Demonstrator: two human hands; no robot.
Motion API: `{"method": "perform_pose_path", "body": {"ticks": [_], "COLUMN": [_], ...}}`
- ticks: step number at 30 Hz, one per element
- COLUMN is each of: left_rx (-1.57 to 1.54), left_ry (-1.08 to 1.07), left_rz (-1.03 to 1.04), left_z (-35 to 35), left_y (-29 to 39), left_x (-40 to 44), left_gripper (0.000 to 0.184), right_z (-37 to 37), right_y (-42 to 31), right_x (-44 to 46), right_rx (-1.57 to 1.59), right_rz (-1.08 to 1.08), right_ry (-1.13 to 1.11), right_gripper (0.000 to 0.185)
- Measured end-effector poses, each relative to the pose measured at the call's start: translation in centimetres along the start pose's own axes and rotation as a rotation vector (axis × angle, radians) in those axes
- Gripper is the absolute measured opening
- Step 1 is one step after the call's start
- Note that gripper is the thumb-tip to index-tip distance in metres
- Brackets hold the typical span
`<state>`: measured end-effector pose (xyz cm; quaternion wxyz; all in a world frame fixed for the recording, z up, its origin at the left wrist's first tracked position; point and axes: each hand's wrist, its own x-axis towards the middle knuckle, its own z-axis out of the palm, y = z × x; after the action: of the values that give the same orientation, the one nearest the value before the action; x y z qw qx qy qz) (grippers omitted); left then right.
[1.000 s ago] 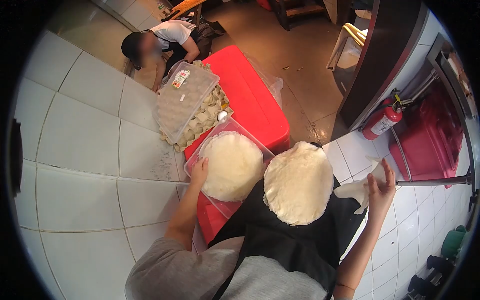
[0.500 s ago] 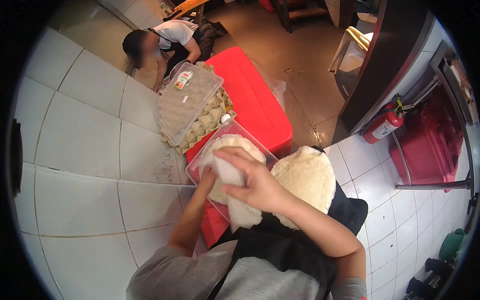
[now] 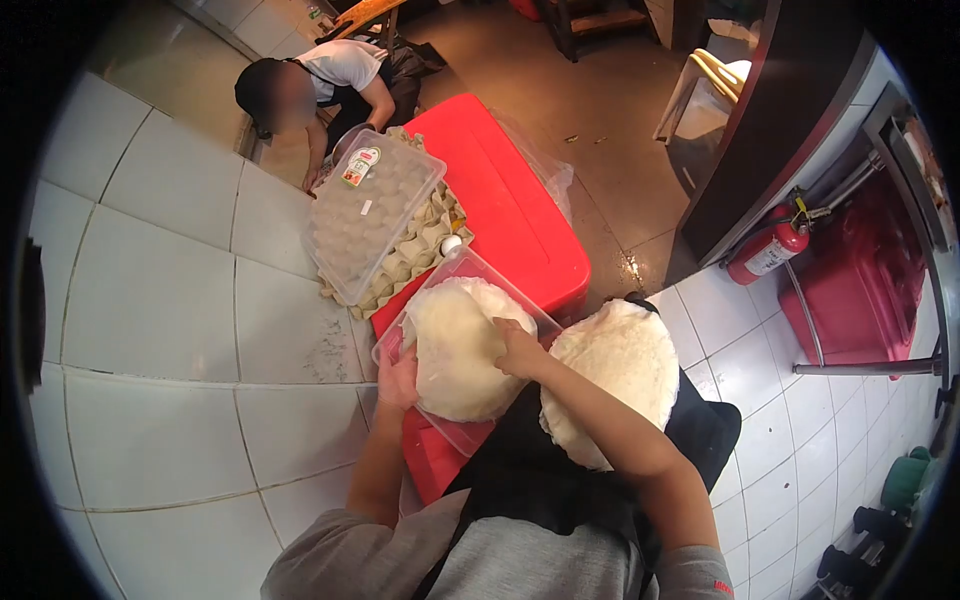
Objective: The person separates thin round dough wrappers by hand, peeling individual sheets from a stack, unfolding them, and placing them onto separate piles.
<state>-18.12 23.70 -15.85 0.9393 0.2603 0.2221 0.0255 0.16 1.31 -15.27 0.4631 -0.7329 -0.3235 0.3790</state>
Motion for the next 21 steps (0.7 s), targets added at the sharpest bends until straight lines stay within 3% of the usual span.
{"method": "perform_pose_path", "body": {"ticks": [2,5,8,11,14,17,20,21], "left_rx": [0.191,0.631,0.67,0.876,1.248,1.694,1.822,1.845], "left_ry": [0.041,0.291,0.259,0.23,0.176,0.591,0.503,0.489], "left_rz": [0.079,-0.132,-0.17,-0.055,0.022,-0.136,0.393,0.36], "left_z": [1.1,-0.3,0.1,-0.2,0.5,3.8,1.7,4.1], "left_y": [0.0,1.2,1.5,0.9,1.8,3.1,3.0,2.6], "left_x": [-0.1,-0.6,-0.7,-0.9,-1.1,-1.2,0.6,1.3], "left_gripper": [0.063,0.053,0.058,0.058,0.062,0.065,0.07,0.063], "right_z": [-0.1,-1.4,-1.6,-0.1,-1.1,-3.0,-2.7,-2.5], "right_y": [0.1,-1.1,0.3,3.0,-0.6,-4.8,-6.2,-5.7], "right_x": [0.0,-0.1,0.0,-0.3,-3.0,-8.6,-15.8,-17.1], "right_rx": [-0.044,-0.107,-0.281,-0.377,-0.338,-0.577,-0.701,-0.703], "right_rz": [-0.082,-0.072,0.108,0.049,-0.173,-0.218,-0.156,-0.152], "right_ry": [0.029,0.059,-0.024,0.067,0.257,0.258,0.247,0.275], "right_gripper": [0.074,0.067,0.058,0.053,0.055,0.055,0.054,0.053]}}
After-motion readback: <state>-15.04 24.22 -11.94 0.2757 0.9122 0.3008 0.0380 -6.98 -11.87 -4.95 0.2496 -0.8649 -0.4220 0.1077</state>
